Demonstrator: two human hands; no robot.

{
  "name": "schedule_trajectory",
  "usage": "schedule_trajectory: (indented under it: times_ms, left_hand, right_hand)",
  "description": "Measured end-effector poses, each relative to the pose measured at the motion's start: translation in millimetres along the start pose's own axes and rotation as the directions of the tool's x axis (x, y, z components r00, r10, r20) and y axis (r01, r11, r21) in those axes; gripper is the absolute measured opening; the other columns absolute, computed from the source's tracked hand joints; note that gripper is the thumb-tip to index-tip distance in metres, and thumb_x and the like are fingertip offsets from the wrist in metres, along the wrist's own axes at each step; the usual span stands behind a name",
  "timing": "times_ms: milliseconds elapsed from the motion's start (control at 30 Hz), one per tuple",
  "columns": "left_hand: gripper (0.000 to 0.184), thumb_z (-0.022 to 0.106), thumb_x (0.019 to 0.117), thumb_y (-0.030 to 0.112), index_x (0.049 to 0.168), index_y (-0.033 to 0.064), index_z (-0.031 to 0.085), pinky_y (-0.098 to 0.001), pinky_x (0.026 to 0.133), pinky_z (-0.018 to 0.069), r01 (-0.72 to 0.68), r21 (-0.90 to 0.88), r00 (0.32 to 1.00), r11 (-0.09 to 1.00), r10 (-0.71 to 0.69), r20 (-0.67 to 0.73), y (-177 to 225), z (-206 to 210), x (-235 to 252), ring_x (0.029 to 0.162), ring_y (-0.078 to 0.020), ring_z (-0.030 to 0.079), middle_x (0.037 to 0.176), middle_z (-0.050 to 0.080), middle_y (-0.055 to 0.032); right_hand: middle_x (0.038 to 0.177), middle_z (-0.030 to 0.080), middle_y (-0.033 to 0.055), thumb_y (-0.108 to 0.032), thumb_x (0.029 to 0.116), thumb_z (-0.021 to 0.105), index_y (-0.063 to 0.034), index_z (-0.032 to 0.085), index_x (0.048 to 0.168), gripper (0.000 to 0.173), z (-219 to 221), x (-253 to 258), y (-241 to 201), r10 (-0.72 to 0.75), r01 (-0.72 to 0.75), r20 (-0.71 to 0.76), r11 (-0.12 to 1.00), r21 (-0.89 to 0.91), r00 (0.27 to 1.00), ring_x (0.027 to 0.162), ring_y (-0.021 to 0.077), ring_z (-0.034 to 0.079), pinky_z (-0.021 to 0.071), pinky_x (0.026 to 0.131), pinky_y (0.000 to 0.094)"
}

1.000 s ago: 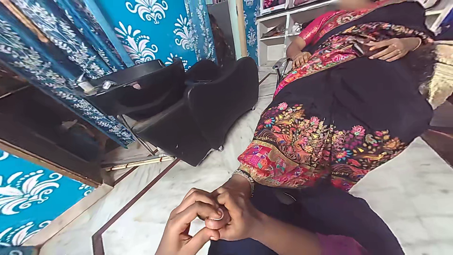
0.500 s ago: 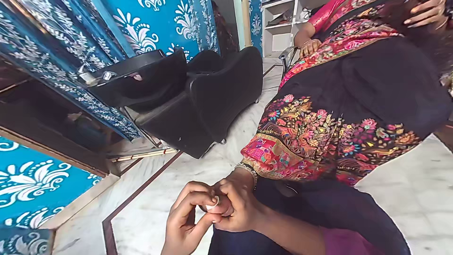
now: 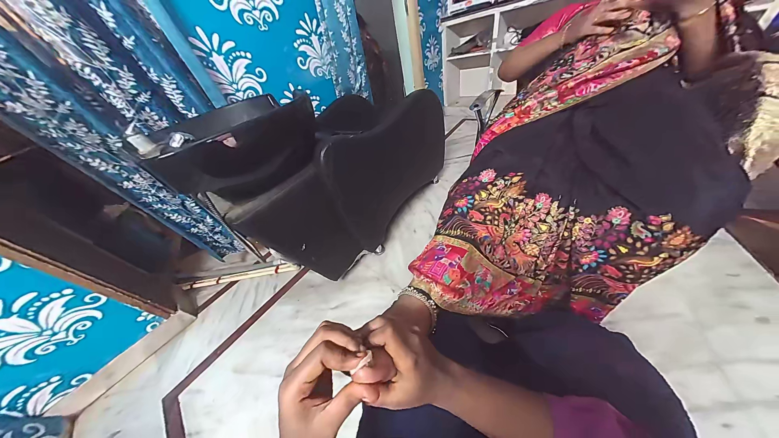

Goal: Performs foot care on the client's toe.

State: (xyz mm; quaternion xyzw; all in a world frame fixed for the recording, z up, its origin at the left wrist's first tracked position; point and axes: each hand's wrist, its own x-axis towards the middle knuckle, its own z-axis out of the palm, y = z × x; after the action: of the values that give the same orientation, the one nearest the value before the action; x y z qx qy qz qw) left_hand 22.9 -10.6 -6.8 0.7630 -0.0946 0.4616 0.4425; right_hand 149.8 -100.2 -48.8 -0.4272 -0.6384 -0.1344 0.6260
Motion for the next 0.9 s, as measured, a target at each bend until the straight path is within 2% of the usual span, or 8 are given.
schedule_trajectory:
  times_ms: [100, 267, 367, 433, 633, 733, 800, 900]
  left_hand:
    - [0.018, 0.079, 0.0891, 0.033, 0.102, 0.0235, 0.071, -0.0151, 0.087, 0.0534, 0.012, -0.021, 1.0, 1.0, -0.012, 0.004, 0, 0, 0, 0.102, 0.0005, 0.064, 0.105, 0.067, 0.0138]
    - [0.024, 0.068, 0.0957, 0.045, 0.109, 0.025, 0.073, -0.0142, 0.091, 0.0495, 0.051, 0.098, 0.978, 0.994, -0.07, 0.196, 7, -9, 4, 0.106, 0.002, 0.06, 0.108, 0.067, 0.0146]
    - [0.025, 0.071, 0.0931, 0.047, 0.103, 0.0245, 0.07, -0.0145, 0.091, 0.0481, 0.046, 0.093, 0.97, 0.995, -0.067, 0.233, 7, -11, 5, 0.105, 0.0015, 0.059, 0.105, 0.064, 0.0137]
    - [0.026, 0.074, 0.0905, 0.047, 0.098, 0.0237, 0.067, -0.0153, 0.091, 0.0483, 0.043, 0.069, 0.973, 0.997, -0.057, 0.225, 5, -11, 5, 0.104, 0.001, 0.059, 0.103, 0.063, 0.0132]
    - [0.019, 0.08, 0.0868, 0.036, 0.096, 0.0249, 0.068, -0.0147, 0.089, 0.0512, 0.046, -0.02, 0.996, 0.999, -0.044, 0.076, 3, -3, 2, 0.101, 0.0024, 0.062, 0.1, 0.066, 0.016]
    - [0.02, 0.08, 0.0871, 0.037, 0.096, 0.025, 0.067, -0.0154, 0.091, 0.0508, 0.044, -0.014, 0.994, 0.999, -0.042, 0.099, 4, -4, 2, 0.102, 0.0021, 0.062, 0.1, 0.066, 0.0162]
    - [0.02, 0.077, 0.0895, 0.04, 0.1, 0.0248, 0.069, -0.0154, 0.092, 0.0507, 0.045, 0.015, 0.987, 0.999, -0.047, 0.156, 5, -7, 3, 0.104, 0.0016, 0.062, 0.103, 0.067, 0.0158]
    - [0.026, 0.064, 0.0974, 0.048, 0.106, 0.0245, 0.071, -0.0151, 0.092, 0.0461, 0.017, 0.131, 0.971, 0.991, -0.048, 0.235, 9, -7, 6, 0.106, 0.0012, 0.058, 0.105, 0.066, 0.0145]
  right_hand:
    - [0.088, 0.064, 0.0126, -0.027, 0.0861, 0.073, -0.002, 0.054, 0.099, 0.034, -1, 1, -1, 0.008, -0.007, 0.008, 1.0, -0.008, 1.0, 0.081, 0.0167, 0.065, 0.0546, 0.075, 0.0225]
    - [0.083, 0.062, 0.0112, -0.032, 0.0838, 0.073, -0.0032, 0.055, 0.096, 0.037, -1, -2, -1, -0.008, 0.007, -0.013, 0.998, -0.06, 1.0, 0.075, 0.0172, 0.063, 0.0542, 0.07, 0.0232]
    - [0.081, 0.06, 0.0103, -0.032, 0.0857, 0.073, -0.0051, 0.053, 0.093, 0.035, -2, -1, -2, -0.022, 0.021, -0.019, 0.999, -0.036, 1.0, 0.073, 0.0169, 0.061, 0.0524, 0.069, 0.0225]
    - [0.082, 0.06, 0.0107, -0.034, 0.0881, 0.072, -0.0049, 0.053, 0.093, 0.035, -2, 0, -1, -0.039, 0.039, -0.016, 0.999, -0.02, 0.999, 0.075, 0.0172, 0.061, 0.0528, 0.071, 0.0225]
    - [0.086, 0.064, 0.0126, -0.033, 0.0914, 0.07, -0.0028, 0.056, 0.094, 0.034, 0, 0, 0, -0.026, 0.026, -0.014, 1.0, -0.015, 1.0, 0.078, 0.0184, 0.065, 0.0555, 0.073, 0.0249]
    - [0.086, 0.065, 0.0131, -0.031, 0.0895, 0.07, -0.0025, 0.056, 0.094, 0.032, 1, -1, 0, -0.031, 0.03, -0.026, 0.999, -0.01, 0.999, 0.079, 0.0186, 0.065, 0.0552, 0.073, 0.0246]
    - [0.085, 0.063, 0.0129, -0.031, 0.0897, 0.07, -0.0026, 0.055, 0.094, 0.033, 0, -1, -1, -0.034, 0.033, -0.032, 0.999, -0.02, 0.999, 0.077, 0.0183, 0.064, 0.0547, 0.072, 0.0236]
    - [0.08, 0.06, 0.0108, -0.035, 0.0883, 0.07, -0.0048, 0.052, 0.091, 0.035, -2, -1, -2, -0.014, 0.012, -0.042, 0.999, -0.052, 0.999, 0.073, 0.0168, 0.062, 0.0528, 0.067, 0.0226]
